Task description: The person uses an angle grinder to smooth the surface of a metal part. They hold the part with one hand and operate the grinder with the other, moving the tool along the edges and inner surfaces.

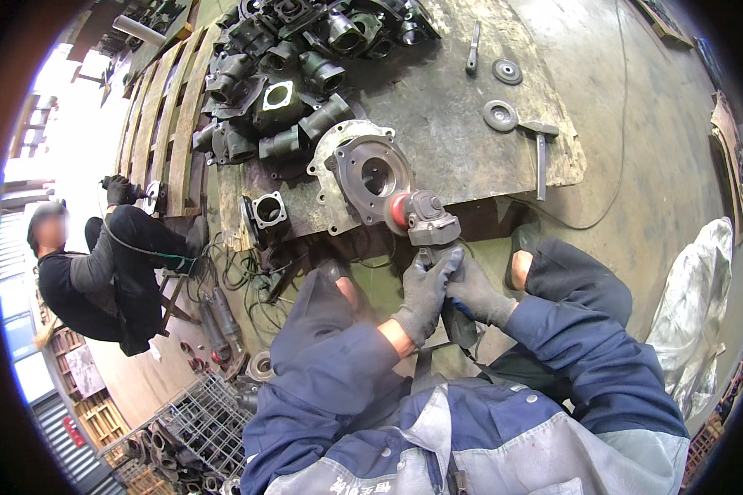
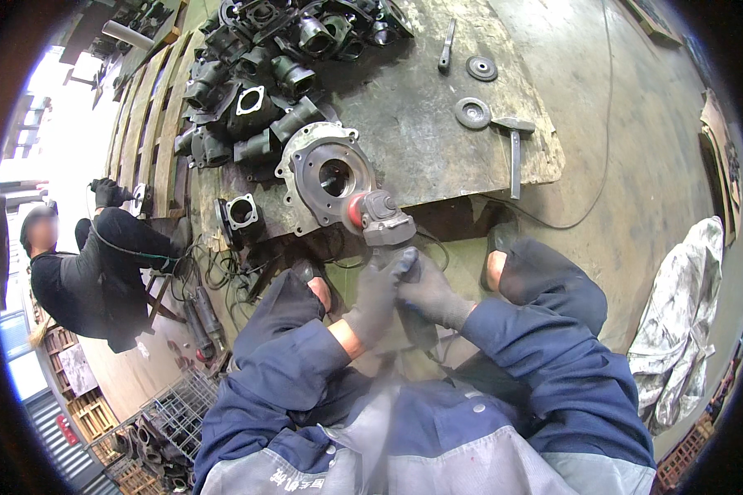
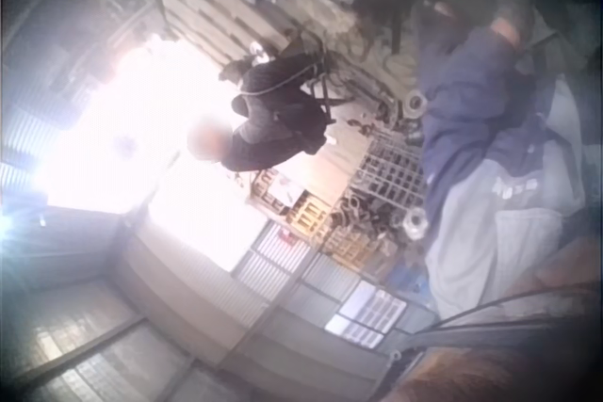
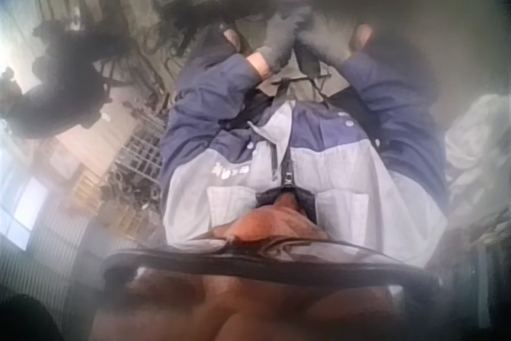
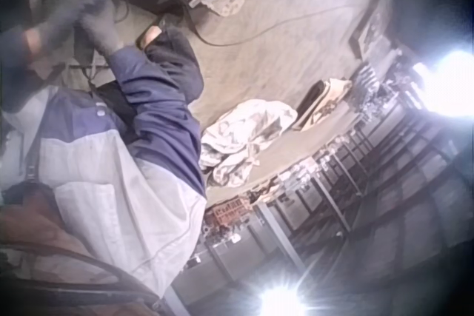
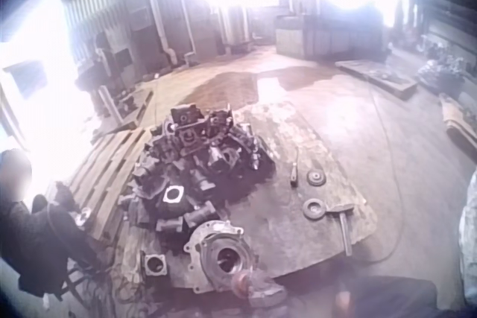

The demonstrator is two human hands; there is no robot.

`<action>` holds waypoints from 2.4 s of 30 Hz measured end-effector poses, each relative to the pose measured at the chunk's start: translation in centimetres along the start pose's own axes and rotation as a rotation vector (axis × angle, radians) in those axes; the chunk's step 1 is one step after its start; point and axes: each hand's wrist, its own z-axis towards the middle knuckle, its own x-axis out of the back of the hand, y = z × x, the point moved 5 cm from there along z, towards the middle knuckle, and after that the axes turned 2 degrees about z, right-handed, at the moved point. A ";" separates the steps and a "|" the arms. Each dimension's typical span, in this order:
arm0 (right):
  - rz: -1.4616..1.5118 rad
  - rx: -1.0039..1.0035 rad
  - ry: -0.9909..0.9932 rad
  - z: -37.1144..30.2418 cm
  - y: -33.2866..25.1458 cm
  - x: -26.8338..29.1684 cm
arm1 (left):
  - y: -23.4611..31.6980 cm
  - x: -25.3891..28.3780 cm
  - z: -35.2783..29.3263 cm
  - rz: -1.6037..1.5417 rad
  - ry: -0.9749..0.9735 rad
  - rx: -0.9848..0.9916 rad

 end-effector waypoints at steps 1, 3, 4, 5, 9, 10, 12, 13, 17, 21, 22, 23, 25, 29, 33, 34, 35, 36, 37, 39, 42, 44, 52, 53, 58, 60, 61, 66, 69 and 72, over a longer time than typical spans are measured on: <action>0.027 -0.066 0.048 -0.1 0.4 0.3 | -0.2 -0.2 0.1 -0.012 -0.001 -0.003; -0.007 0.026 -0.043 -0.1 -0.2 0.3 | -0.3 -0.3 0.2 -0.024 0.002 -0.018; -0.023 0.026 -0.052 0.1 -0.3 0.4 | -0.3 -0.2 0.2 -0.025 0.008 -0.031; -0.052 0.052 -0.094 0.3 -0.5 0.3 | -0.2 -0.1 0.1 -0.025 0.013 -0.045; -0.137 0.045 -0.075 0.7 -0.2 0.1 | 0.4 0.4 -0.1 -0.047 0.020 -0.039; -0.131 0.052 -0.058 0.7 -0.2 0.1 | 0.4 0.2 0.0 -0.026 0.003 -0.020; -0.090 -0.042 0.062 0.4 0.6 0.7 | 0.3 -0.3 0.1 0.035 -0.011 0.019; -0.050 -0.113 0.136 0.2 1.2 1.2 | 0.1 -0.6 0.3 0.029 -0.030 0.063; -0.024 0.028 0.065 0.7 0.9 1.7 | -0.4 -1.2 1.6 0.030 -0.057 0.073; -0.021 0.059 0.022 1.3 1.0 1.8 | -1.0 -0.6 2.3 0.023 -0.032 0.037; -0.047 0.043 0.030 1.4 1.2 1.9 | -1.1 -0.7 2.4 0.012 -0.050 0.029; -0.025 0.055 0.048 1.5 1.2 1.9 | -1.2 -0.6 2.6 0.008 -0.059 0.030; 0.017 0.054 0.114 1.6 1.3 2.2 | -1.1 -0.9 3.2 0.062 -0.124 -0.019; -0.042 0.027 0.237 2.0 1.3 4.2 | -1.0 -2.3 4.9 0.088 -0.221 0.030; -0.049 0.033 0.231 1.7 1.4 4.9 | -1.1 -3.3 4.7 0.058 -0.228 0.129; -0.045 0.036 0.221 1.5 1.3 4.9 | -1.0 -3.4 4.5 0.070 -0.220 0.138; -0.037 0.013 0.239 1.3 1.4 4.9 | -0.8 -3.4 4.2 0.054 -0.209 0.135; -0.034 0.016 0.207 1.0 1.2 4.7 | -0.7 -3.4 3.9 0.044 -0.190 0.139; -0.027 -0.007 0.203 0.8 1.2 4.6 | -0.6 -3.3 3.6 0.023 -0.174 0.137; -0.023 -0.035 0.153 0.5 1.0 4.3 | -0.4 -2.9 3.0 0.058 -0.139 0.109; -0.022 -0.042 0.047 0.1 1.0 3.8 | -0.7 -2.4 2.2 0.061 -0.099 0.093; -0.003 -0.038 0.014 -0.1 1.5 3.4 | -1.2 -1.8 1.3 0.029 -0.084 0.101; -0.140 -0.046 -0.007 0.7 1.5 3.9 | -1.1 -1.4 2.1 0.080 -0.040 0.052; -0.106 -0.056 0.028 1.3 1.3 3.8 | -0.8 -1.6 2.7 0.012 -0.070 0.039; 0.030 -0.022 -0.019 1.1 0.6 2.8 | -0.2 -1.3 3.0 0.073 -0.022 0.025; -0.061 0.001 0.001 0.9 0.7 2.9 | -0.3 -1.4 2.7 0.085 -0.024 0.030; 0.056 -0.052 0.009 1.0 1.1 2.8 | -0.2 -1.5 2.7 0.088 -0.026 0.034; 0.100 0.005 -0.015 3.7 -0.4 3.5 | 1.6 -2.0 4.9 0.071 -0.110 -0.015; 0.038 0.004 -0.026 4.3 -1.3 3.9 | 1.7 -1.9 5.4 0.038 -0.085 -0.002; -0.094 0.075 -0.049 3.2 -1.4 3.5 | 1.0 -1.8 4.7 0.091 -0.071 0.004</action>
